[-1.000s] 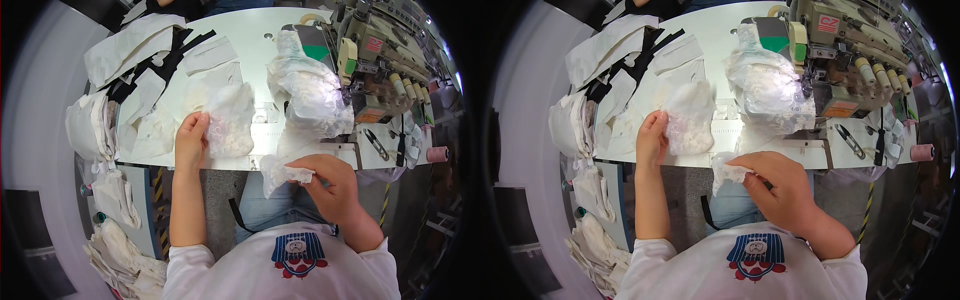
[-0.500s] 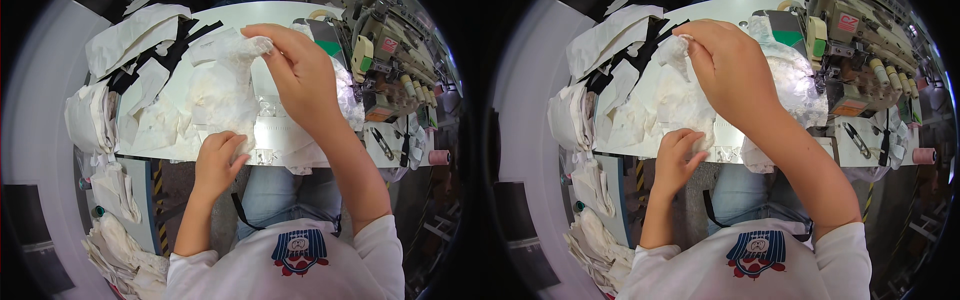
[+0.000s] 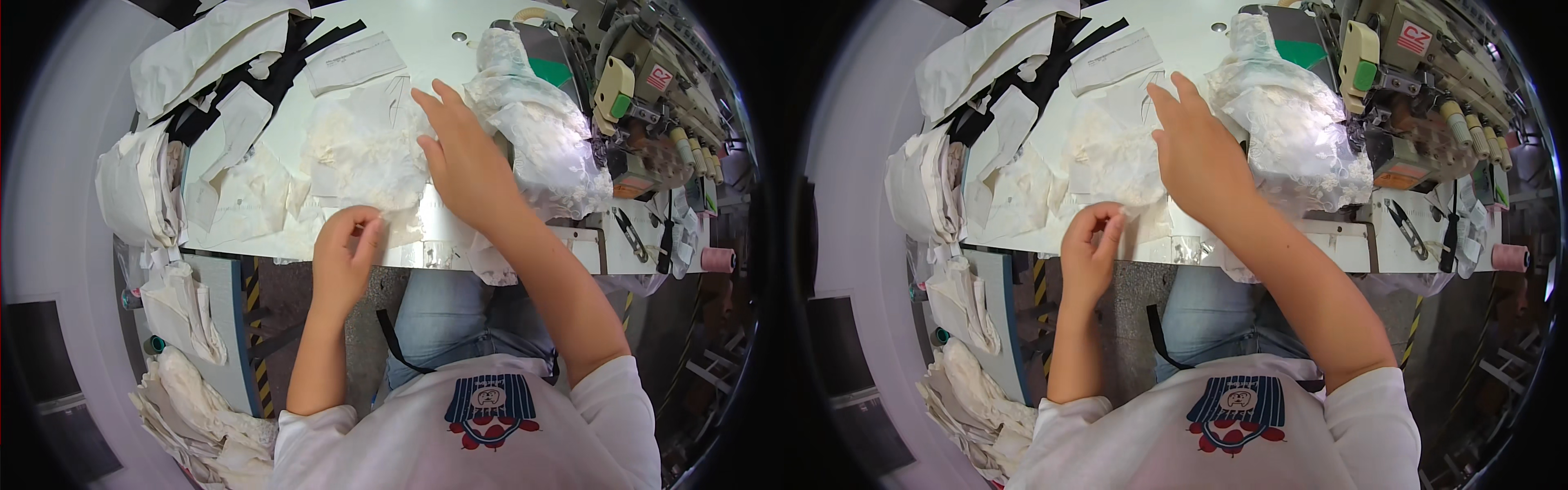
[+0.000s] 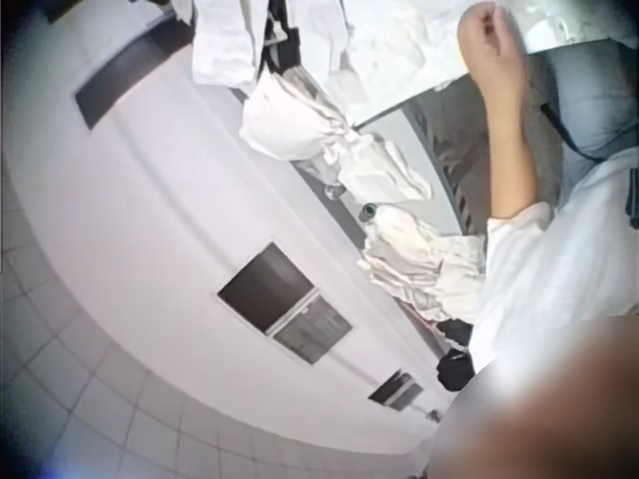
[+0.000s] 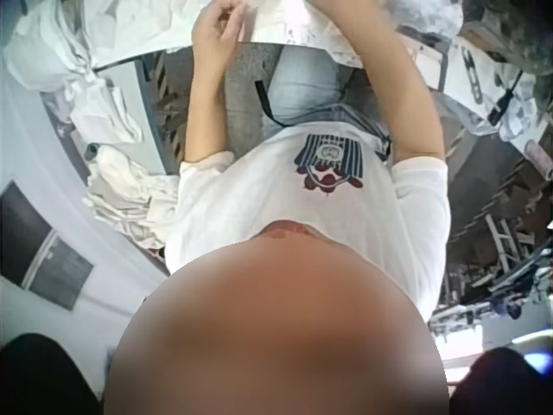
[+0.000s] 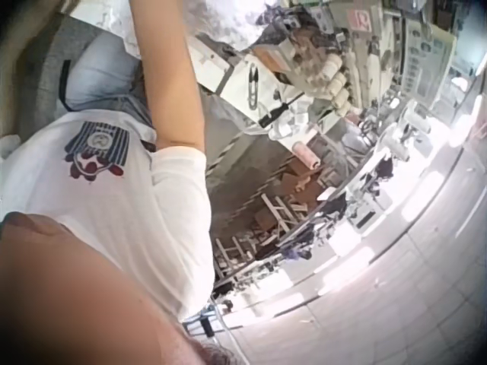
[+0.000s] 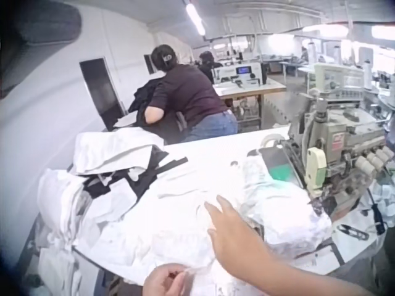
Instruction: Sewing small pieces of white lace fabric using an industrial sewing machine.
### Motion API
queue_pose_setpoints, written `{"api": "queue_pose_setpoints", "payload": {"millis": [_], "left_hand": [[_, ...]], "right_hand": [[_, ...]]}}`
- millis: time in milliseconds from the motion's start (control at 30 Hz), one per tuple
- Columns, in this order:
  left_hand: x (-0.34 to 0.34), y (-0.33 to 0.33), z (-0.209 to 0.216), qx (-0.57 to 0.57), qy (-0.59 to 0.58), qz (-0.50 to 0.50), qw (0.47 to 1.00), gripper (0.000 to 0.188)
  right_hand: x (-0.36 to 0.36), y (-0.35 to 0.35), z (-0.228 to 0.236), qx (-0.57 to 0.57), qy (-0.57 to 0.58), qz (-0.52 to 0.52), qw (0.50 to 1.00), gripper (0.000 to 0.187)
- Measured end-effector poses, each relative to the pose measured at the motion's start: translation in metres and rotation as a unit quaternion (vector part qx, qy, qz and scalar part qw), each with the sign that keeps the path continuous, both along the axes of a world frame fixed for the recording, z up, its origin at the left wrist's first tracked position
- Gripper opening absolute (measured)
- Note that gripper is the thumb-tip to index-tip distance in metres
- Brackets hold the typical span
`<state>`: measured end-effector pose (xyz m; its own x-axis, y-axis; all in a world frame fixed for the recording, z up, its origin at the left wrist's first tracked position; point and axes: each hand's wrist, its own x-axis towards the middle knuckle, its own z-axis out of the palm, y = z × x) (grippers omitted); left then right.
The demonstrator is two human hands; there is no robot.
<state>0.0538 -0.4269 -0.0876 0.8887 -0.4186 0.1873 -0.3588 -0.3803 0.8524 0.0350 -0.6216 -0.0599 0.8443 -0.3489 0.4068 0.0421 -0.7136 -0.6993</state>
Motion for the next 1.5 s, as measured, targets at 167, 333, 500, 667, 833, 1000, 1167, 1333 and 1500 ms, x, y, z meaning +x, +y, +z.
{"api": "queue_pose_setpoints", "payload": {"millis": [167, 333, 500, 667, 833, 1000, 1167, 1333, 1500], "left_hand": [[0.034, 0.007, 0.014, -0.165, 0.174, 0.027, 0.971, 0.017], [0.061, 0.004, 0.034, -0.248, 0.276, 0.032, 0.928, 0.022], [0.075, 0.000, 0.049, -0.319, 0.326, -0.026, 0.889, 0.024], [0.077, -0.001, 0.065, -0.321, 0.314, -0.062, 0.892, 0.026], [0.037, -0.009, 0.094, -0.195, 0.171, -0.161, 0.952, 0.017], [0.006, 0.004, 0.109, -0.122, 0.043, -0.240, 0.962, 0.022], [0.009, -0.005, 0.069, -0.196, 0.195, -0.101, 0.956, 0.052], [0.004, -0.025, 0.082, -0.399, 0.404, -0.202, 0.798, 0.067], [0.008, -0.038, 0.077, -0.425, 0.429, -0.185, 0.776, 0.069]], "right_hand": [[-0.027, 0.010, 0.011, 0.075, 0.007, 0.029, 0.997, 0.029], [-0.041, 0.011, 0.006, 0.304, 0.097, 0.124, 0.939, 0.021], [-0.048, 0.009, 0.007, 0.324, 0.130, 0.170, 0.922, 0.024], [-0.050, 0.011, 0.009, 0.482, 0.158, 0.244, 0.826, 0.041], [-0.046, 0.008, 0.004, 0.726, 0.101, 0.301, 0.610, 0.064], [-0.049, 0.012, 0.021, 0.812, 0.002, 0.324, 0.486, 0.058], [-0.064, 0.009, 0.032, 0.799, -0.006, 0.360, 0.482, 0.056], [-0.074, 0.009, 0.036, 0.781, -0.040, 0.396, 0.481, 0.058], [-0.075, 0.002, 0.034, 0.773, -0.029, 0.378, 0.509, 0.053]]}}
